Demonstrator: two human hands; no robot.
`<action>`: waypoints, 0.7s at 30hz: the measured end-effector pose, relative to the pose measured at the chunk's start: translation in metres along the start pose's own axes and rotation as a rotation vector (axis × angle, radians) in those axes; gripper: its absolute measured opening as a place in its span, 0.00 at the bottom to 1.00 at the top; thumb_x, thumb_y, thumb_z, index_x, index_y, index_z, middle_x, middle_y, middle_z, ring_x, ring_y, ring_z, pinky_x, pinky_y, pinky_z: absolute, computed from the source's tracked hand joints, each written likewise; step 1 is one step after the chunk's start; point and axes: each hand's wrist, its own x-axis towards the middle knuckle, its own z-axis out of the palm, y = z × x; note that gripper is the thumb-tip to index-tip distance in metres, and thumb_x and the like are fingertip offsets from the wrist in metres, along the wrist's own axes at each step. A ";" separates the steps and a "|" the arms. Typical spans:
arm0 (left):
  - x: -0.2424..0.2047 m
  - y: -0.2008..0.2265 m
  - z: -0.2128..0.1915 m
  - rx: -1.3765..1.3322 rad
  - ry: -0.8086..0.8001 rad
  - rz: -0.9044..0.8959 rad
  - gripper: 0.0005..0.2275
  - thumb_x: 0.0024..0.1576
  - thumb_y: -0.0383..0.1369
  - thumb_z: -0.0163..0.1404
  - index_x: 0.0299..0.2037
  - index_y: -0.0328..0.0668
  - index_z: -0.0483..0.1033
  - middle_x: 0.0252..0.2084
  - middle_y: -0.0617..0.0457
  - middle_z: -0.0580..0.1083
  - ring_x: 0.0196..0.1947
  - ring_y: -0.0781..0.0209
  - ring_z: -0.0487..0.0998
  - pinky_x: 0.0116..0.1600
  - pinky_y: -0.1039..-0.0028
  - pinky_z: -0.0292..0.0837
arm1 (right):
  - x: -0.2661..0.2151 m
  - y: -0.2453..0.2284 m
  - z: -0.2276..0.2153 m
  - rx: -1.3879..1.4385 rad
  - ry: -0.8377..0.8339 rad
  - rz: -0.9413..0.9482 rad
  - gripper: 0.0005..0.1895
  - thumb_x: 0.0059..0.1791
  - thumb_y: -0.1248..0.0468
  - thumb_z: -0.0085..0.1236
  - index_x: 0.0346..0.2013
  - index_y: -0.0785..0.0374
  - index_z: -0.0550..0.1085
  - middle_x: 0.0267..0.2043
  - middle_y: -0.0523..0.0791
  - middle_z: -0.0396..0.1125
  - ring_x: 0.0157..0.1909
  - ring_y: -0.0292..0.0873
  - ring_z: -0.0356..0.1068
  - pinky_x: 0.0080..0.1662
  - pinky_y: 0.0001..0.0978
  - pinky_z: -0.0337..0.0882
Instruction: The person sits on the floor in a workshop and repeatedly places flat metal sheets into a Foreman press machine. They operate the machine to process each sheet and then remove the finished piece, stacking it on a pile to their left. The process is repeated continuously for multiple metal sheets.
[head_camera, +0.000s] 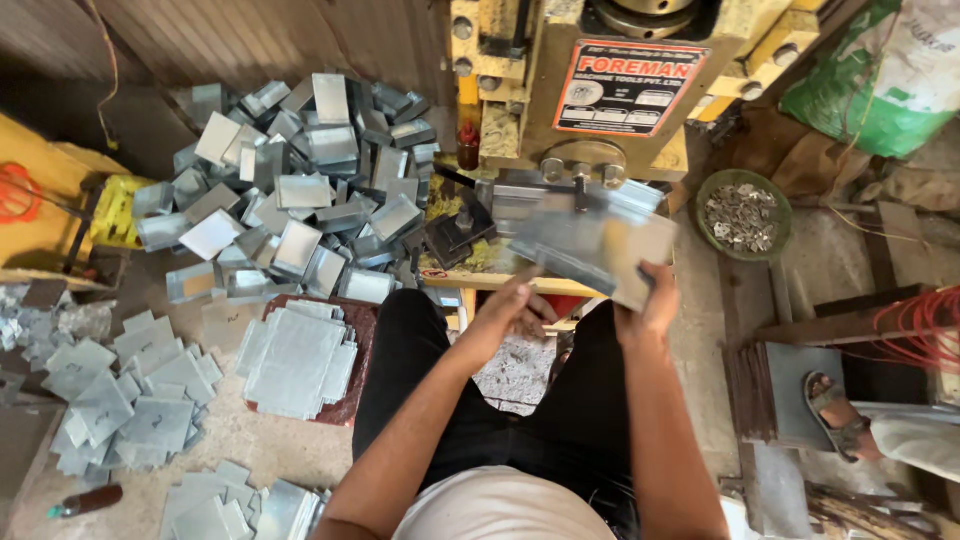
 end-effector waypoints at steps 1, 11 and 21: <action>0.000 -0.001 0.001 0.036 0.000 -0.003 0.34 0.64 0.56 0.36 0.75 0.42 0.52 0.42 0.48 0.78 0.34 0.64 0.79 0.39 0.74 0.72 | -0.014 -0.001 0.002 0.044 0.056 -0.082 0.18 0.45 0.66 0.51 0.49 0.64 0.72 0.44 0.46 0.71 0.46 0.49 0.74 0.49 0.43 0.77; 0.015 -0.047 -0.016 -0.100 0.456 0.130 0.15 0.67 0.32 0.48 0.60 0.29 0.67 0.27 0.51 0.74 0.23 0.67 0.72 0.29 0.77 0.69 | -0.065 0.057 -0.010 -0.263 -0.323 0.128 0.16 0.55 0.60 0.53 0.51 0.69 0.68 0.46 0.55 0.74 0.39 0.48 0.77 0.41 0.39 0.76; 0.021 -0.023 -0.019 -0.045 0.462 -0.052 0.20 0.64 0.33 0.43 0.66 0.40 0.61 0.28 0.53 0.76 0.24 0.67 0.73 0.28 0.75 0.72 | -0.041 0.080 -0.015 -0.401 -0.149 -0.003 0.14 0.55 0.63 0.57 0.43 0.75 0.72 0.37 0.53 0.74 0.34 0.44 0.74 0.37 0.33 0.74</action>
